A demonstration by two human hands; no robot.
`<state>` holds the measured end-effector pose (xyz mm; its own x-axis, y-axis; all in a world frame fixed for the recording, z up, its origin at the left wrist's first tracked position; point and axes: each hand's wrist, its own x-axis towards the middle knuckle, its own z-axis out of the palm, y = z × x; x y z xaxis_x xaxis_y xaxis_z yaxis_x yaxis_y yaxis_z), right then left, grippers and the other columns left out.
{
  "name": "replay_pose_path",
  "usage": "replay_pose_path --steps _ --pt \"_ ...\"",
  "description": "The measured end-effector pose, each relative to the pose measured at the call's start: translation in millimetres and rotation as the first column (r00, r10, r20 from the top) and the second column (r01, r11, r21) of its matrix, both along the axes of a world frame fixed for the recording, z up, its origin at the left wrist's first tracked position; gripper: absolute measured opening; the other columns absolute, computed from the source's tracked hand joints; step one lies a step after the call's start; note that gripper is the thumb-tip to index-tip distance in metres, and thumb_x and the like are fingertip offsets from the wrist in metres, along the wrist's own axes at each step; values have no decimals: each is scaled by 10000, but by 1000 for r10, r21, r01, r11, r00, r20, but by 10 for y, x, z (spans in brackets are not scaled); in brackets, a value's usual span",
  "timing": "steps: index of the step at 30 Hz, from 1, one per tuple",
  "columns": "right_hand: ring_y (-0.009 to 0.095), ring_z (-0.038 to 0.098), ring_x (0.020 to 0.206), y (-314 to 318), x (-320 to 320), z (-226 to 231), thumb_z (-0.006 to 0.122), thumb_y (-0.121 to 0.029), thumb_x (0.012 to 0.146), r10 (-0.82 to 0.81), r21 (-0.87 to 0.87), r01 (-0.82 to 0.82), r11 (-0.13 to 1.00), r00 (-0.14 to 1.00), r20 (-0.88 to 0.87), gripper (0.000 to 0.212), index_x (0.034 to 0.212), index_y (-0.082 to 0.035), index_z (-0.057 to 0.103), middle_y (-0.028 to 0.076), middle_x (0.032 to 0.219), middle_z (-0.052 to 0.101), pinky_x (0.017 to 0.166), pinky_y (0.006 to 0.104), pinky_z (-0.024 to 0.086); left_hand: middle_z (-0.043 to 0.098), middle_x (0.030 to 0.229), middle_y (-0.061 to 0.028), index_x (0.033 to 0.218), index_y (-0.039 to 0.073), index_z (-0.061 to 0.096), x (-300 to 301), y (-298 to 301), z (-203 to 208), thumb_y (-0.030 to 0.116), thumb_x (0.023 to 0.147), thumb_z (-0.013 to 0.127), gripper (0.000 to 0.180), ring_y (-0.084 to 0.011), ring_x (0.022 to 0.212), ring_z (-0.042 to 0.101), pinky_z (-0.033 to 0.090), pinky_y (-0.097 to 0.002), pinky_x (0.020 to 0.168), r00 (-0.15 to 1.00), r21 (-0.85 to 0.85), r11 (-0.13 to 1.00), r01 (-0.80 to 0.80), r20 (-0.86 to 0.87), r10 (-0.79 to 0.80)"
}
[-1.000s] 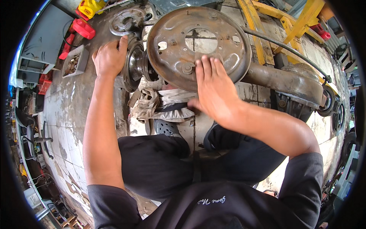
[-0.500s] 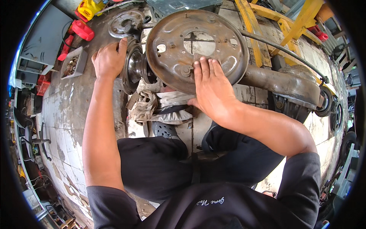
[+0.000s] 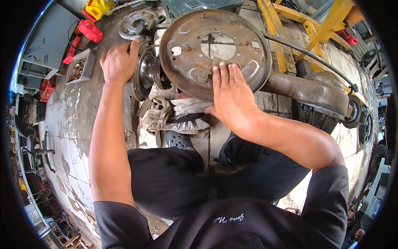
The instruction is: The person scrubs a circular metal brake drum with a sanding block, then wipes it with a cloth, and resumes scrubbing. The person handles the brake drum and a cloth while working in a workshop.
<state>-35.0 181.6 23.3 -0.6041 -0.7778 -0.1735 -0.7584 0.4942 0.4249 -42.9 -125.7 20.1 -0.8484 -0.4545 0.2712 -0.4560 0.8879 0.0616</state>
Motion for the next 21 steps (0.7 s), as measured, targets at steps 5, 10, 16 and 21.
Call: replay_pose_path --steps 5,10,16,21 --pt "390 357 1445 47 33 40 528 -657 905 -3 -25 4 1000 999 54 993 1490 119 326 290 1534 383 1218 477 224 716 1134 -127 1017 108 755 -30 14 8 568 1011 372 599 -337 1169 603 337 -510 1073 999 36 999 -27 34 25" --pt "358 314 1479 24 187 52 480 -632 946 4 118 -13 993 997 81 955 1518 106 282 273 1566 348 1215 494 201 717 1126 -129 1016 113 758 -11 7 -33 572 1010 372 600 -335 1163 605 338 -503 1074 1000 15 1000 -24 9 24" --pt "376 353 1452 60 125 21 517 -645 918 17 16 -18 1000 999 43 969 1487 117 333 292 1523 395 1221 468 220 720 1105 -139 1014 104 760 -10 9 -17 570 1009 373 606 -336 1162 606 332 -514 1081 999 25 999 -30 21 30" --pt "382 306 1479 3 -46 -21 462 -640 950 -5 44 4 999 1000 12 949 1529 88 277 264 1577 337 1217 514 176 718 1110 -139 1006 96 759 -15 40 38 565 1008 372 608 -332 1161 606 323 -511 1089 998 49 998 -43 45 41"
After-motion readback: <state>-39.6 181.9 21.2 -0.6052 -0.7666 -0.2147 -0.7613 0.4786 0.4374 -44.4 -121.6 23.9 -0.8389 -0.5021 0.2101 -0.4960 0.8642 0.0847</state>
